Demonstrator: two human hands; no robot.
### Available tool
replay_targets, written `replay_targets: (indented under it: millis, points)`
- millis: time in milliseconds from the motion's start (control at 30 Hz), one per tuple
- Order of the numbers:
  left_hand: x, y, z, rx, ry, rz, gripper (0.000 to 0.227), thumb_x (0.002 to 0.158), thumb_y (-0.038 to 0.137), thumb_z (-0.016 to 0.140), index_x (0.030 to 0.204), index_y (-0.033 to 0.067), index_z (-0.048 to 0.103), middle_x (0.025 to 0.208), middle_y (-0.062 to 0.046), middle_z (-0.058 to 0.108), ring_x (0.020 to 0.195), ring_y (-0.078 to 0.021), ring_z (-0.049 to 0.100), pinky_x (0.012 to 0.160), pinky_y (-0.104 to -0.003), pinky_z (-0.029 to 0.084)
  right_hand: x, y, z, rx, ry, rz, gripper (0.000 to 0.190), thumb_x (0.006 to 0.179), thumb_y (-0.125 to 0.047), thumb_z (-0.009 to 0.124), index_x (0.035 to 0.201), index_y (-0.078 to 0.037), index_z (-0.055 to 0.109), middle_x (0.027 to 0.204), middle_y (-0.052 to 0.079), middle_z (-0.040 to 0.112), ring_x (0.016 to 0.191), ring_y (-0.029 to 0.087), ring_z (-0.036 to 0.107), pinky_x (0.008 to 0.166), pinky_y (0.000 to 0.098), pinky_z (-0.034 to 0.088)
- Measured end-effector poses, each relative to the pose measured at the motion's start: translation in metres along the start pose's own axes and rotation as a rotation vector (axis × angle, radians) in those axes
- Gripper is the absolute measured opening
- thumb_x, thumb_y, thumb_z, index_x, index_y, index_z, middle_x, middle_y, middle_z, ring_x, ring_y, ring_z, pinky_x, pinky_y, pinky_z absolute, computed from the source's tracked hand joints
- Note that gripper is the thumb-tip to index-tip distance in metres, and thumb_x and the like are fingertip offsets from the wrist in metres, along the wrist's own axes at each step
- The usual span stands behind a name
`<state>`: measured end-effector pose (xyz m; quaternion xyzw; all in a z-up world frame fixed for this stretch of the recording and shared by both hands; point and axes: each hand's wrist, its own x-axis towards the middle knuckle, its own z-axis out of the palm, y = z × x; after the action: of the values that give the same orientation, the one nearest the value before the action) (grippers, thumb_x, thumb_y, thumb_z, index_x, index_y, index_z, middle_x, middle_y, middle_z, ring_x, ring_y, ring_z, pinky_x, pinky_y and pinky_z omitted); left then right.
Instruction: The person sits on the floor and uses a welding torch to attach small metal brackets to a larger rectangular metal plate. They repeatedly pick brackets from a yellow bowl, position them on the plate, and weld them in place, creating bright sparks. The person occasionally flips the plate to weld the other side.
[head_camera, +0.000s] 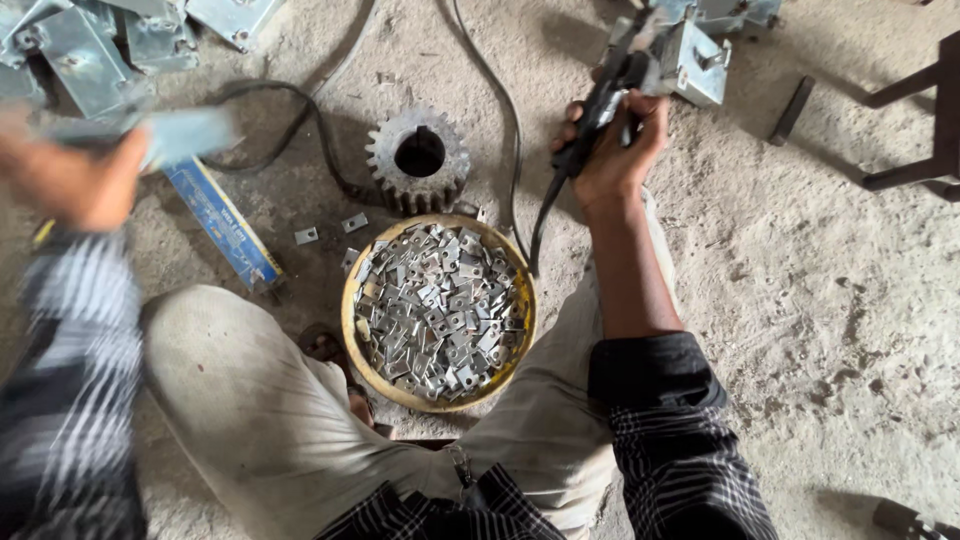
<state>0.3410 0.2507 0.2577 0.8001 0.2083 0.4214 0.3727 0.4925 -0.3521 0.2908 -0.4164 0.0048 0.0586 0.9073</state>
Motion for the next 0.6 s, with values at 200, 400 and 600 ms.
replay_targets:
  millis: [200,400,600]
  points:
    - [-0.041,0.040,0.226,0.213,0.012,-0.072,0.111,0.078,0.063,0.093,0.152,0.0045,0.033,0.144,-0.023,0.046,0.140,-0.0394,0.042,0.118,-0.058,0.035,0.000,-0.008,-0.008,0.001,0.112,-0.030,0.058,0.087,-0.048,0.052,0.120,-0.001,0.063,0.073,0.009,0.065,0.065,0.023,0.062,0.059,0.0428,0.055]
    - [-0.236,0.068,0.308,0.325,0.137,-0.106,0.097,0.070,0.068,0.082,0.140,0.0157,0.040,0.136,-0.019,0.046,0.130,-0.0382,0.048,0.108,-0.061,0.044,-0.004,-0.011,0.000,0.051,0.133,-0.007,0.048,0.090,-0.050,0.050,0.109,-0.006,0.056,0.075,0.010,0.065,0.066,0.024,0.062,0.059,0.0434,0.052]
    - [-0.327,0.055,0.341,0.521,-0.146,-0.300,0.109,0.064,0.078,0.076,0.145,0.0171,0.039,0.144,-0.041,0.031,0.134,-0.0585,0.033,0.107,-0.071,0.032,-0.005,-0.006,0.003,-0.017,0.130,0.000,0.052,0.087,-0.047,0.051,0.113,-0.004,0.063,0.075,0.010,0.066,0.065,0.024,0.062,0.059,0.0435,0.053]
